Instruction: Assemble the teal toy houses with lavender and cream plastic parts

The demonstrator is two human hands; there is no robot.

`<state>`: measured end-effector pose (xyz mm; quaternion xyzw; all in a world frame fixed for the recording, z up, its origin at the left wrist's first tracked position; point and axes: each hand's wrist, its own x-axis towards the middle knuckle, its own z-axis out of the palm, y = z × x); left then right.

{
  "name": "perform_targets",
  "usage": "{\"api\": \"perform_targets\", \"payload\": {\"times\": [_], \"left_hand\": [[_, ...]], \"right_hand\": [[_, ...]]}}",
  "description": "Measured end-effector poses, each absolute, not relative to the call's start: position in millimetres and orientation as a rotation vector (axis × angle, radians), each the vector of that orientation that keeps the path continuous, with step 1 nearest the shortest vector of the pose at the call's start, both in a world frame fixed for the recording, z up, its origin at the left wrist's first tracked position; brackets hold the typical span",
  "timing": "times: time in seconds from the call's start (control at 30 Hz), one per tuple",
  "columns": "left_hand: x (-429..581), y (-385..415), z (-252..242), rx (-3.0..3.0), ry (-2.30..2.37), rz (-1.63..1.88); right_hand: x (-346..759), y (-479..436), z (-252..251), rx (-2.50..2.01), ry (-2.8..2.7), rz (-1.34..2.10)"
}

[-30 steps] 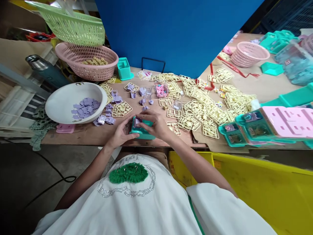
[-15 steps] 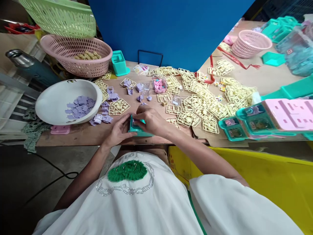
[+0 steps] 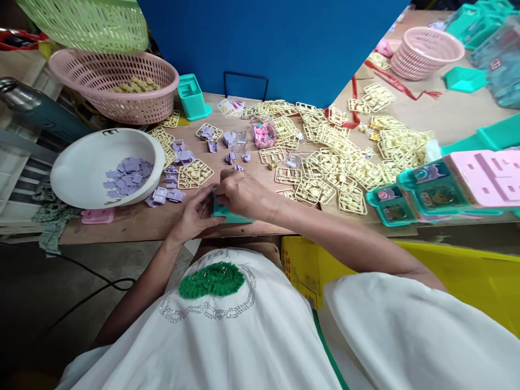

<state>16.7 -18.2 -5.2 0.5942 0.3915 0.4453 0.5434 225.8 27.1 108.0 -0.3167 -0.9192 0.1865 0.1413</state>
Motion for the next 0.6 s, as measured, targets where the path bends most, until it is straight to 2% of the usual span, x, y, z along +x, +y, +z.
{"api": "perform_targets", "payload": {"times": [0.23,0.43,0.6], "left_hand": [[15.5,-19.5,-6.3,1.394,0.976,1.032],[18.7,-19.4,-1.3,1.342,0.916,1.031],[17.3,-18.1,0.5,1.378,0.946,1.007]], "right_hand": [[224.7,10.7,89.7,-1.028,-2.391,0.525],[220.3,2.5,87.5,-1.093,-2.404,0.473],[241.5,19.3,102.7,-0.851,-2.611,0.580]]}}
